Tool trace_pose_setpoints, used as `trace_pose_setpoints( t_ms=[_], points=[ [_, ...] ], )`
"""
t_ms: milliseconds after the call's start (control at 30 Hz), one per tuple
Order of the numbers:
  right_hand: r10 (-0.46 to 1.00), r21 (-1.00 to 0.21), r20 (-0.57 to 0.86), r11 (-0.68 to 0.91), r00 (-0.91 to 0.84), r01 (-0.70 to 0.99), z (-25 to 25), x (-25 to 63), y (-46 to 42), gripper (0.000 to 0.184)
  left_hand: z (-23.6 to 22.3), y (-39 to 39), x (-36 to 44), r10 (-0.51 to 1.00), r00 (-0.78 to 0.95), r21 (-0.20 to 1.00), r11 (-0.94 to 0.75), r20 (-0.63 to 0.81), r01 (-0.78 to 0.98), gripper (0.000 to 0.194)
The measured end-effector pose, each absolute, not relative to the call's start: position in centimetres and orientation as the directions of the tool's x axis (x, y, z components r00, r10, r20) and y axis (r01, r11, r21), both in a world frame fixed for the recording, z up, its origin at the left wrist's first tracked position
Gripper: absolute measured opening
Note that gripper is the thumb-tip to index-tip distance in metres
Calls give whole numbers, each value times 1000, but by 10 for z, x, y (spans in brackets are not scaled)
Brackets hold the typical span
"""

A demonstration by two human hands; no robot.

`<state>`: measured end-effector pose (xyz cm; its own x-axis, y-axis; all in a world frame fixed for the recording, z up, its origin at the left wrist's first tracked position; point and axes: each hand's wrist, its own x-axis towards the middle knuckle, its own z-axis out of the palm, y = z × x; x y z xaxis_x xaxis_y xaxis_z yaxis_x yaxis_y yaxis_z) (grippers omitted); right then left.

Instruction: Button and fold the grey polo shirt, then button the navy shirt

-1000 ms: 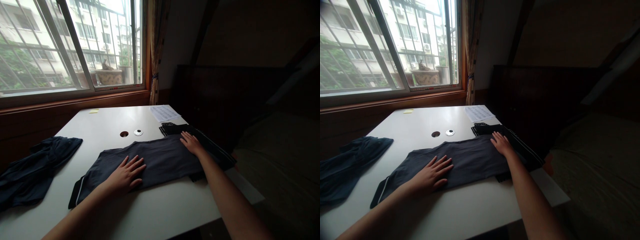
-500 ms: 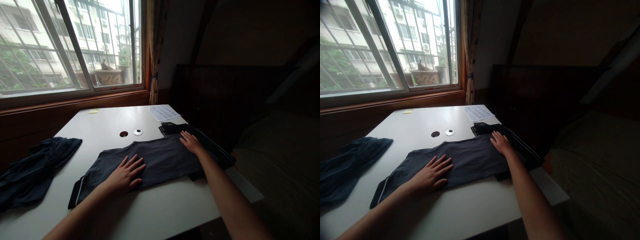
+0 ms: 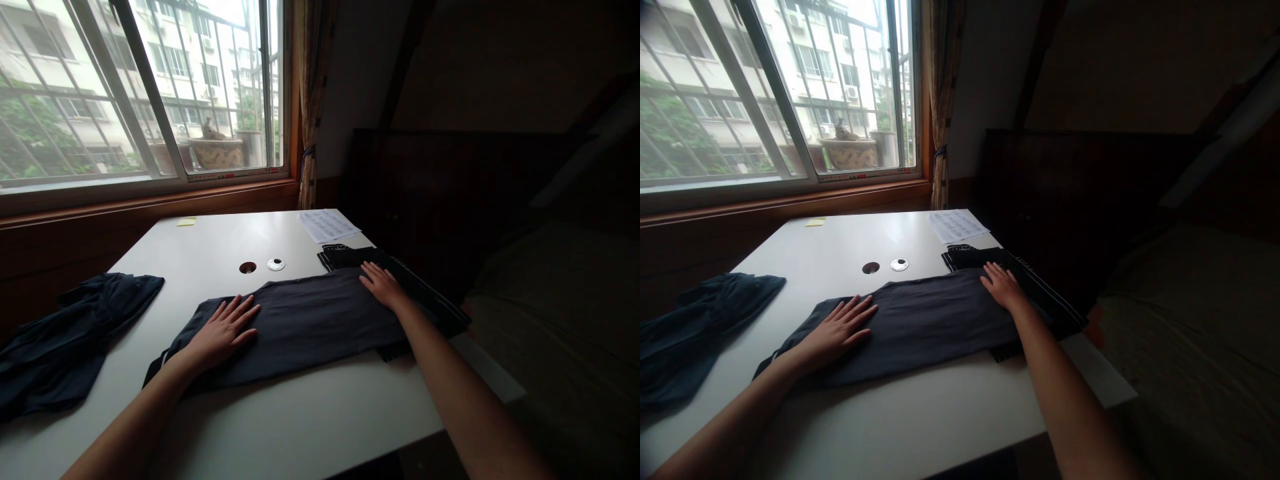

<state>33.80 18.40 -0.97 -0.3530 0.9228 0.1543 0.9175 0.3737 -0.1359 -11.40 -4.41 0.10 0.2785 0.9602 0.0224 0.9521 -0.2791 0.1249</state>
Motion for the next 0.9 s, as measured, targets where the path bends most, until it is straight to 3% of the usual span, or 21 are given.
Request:
trace_pose_setpoints(
  t_ms=[133, 233, 367, 467, 533, 700, 900],
  points=[
    [919, -102, 187, 369, -347, 924, -2, 336, 179, 57, -1, -43, -117, 965, 261, 122, -263, 29, 957, 63],
    [895, -58, 292, 368, -336, 928, 11, 319, 168, 54, -2, -44, -115, 964, 263, 120, -266, 37, 956, 63],
    [774, -44, 395, 553, -494, 832, 23, 263, 133, 52, -4, -44, -114, 963, 262, 117, -267, 62, 956, 63],
    [631, -42, 288, 760, -720, 649, 18, 213, 99, 53, -4, -44, -114, 964, 256, 116, -262, 68, 958, 63],
    [579, -70, 181, 814, -795, 576, 10, 190, 82, 56, -4, -44, -114, 966, 251, 116, -257, 62, 960, 63],
    [646, -89, 99, 764, -757, 640, -2, 184, 83, 67, -4, -44, -114, 966, 254, 118, -258, 51, 959, 64],
    [728, -12, 81, 683, -680, 730, 2, 215, 116, 69, -4, -44, -114, 967, 252, 131, -256, 44, 958, 64]
  ],
)
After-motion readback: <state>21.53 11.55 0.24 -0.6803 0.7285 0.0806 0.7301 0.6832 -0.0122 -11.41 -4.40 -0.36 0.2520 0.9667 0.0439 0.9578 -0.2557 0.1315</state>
